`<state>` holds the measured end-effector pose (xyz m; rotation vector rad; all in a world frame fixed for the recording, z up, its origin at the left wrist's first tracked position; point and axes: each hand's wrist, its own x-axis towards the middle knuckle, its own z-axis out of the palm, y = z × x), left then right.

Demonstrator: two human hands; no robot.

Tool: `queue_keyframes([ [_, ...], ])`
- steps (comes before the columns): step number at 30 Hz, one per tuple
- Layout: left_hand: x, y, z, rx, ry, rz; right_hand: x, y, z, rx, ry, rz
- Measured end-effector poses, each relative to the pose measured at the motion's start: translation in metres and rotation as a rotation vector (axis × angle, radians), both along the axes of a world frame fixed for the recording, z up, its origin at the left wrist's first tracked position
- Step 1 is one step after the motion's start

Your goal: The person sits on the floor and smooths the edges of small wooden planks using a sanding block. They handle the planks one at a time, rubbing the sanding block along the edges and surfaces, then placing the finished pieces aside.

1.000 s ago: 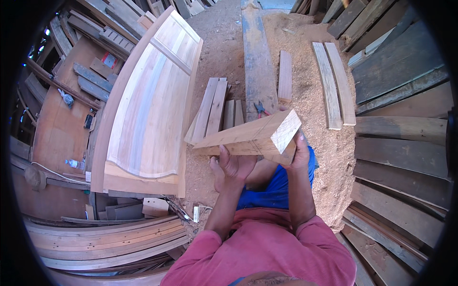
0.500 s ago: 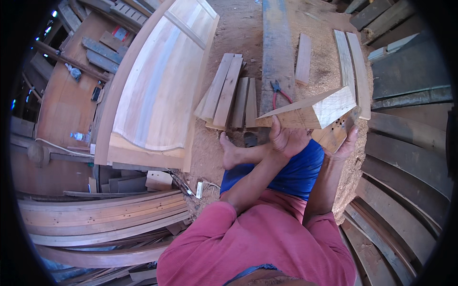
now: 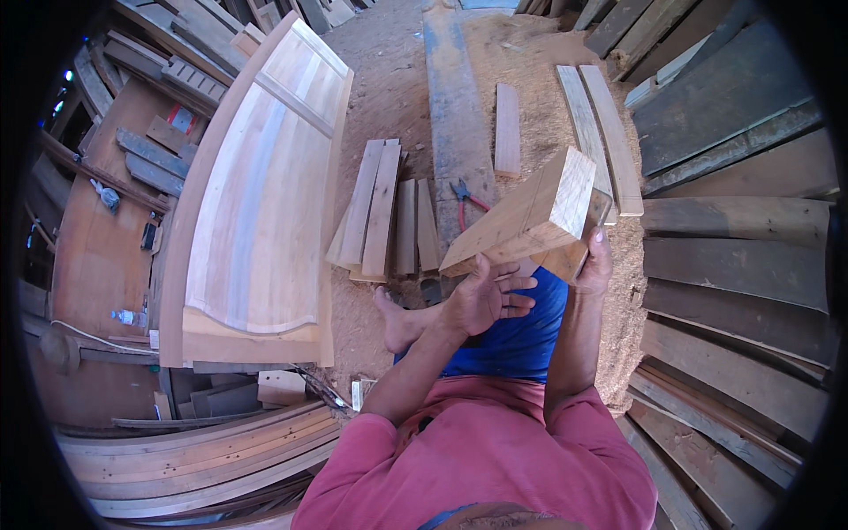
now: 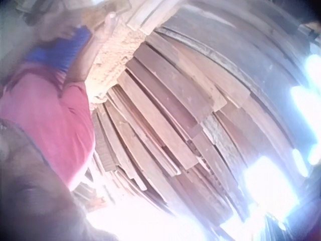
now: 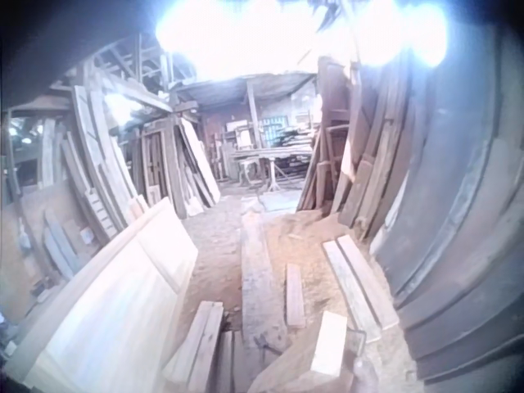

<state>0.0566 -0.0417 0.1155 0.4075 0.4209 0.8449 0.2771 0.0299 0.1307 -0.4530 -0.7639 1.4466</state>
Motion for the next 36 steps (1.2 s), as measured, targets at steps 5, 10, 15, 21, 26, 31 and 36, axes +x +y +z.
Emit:
queue_keyframes([
  [5,-0.035,0.018,-0.029,0.015,-0.083,-0.358,-0.01,-0.007,0.046,0.102,-0.068,-0.085],
  [10,-0.027,0.005,0.04,0.43,1.385,0.089,0.016,-0.012,0.018,0.002,-0.105,-0.114],
  [15,-0.021,0.036,0.052,1.405,1.555,0.597,0.022,-0.017,-0.008,0.01,-0.122,-0.076],
  [21,-0.027,0.059,0.04,1.296,1.209,0.293,0.008,-0.033,0.018,-0.01,-0.154,-0.026],
  [26,-0.048,0.049,0.078,1.142,1.229,0.404,-0.038,-0.028,0.061,0.042,-0.203,-0.084],
  [31,-0.101,0.034,0.099,0.784,0.871,0.606,-0.067,-0.015,0.062,-0.145,0.009,0.047],
  [36,-0.157,0.007,0.047,0.527,0.639,0.542,-0.095,-0.022,0.013,-0.354,0.155,0.317],
])
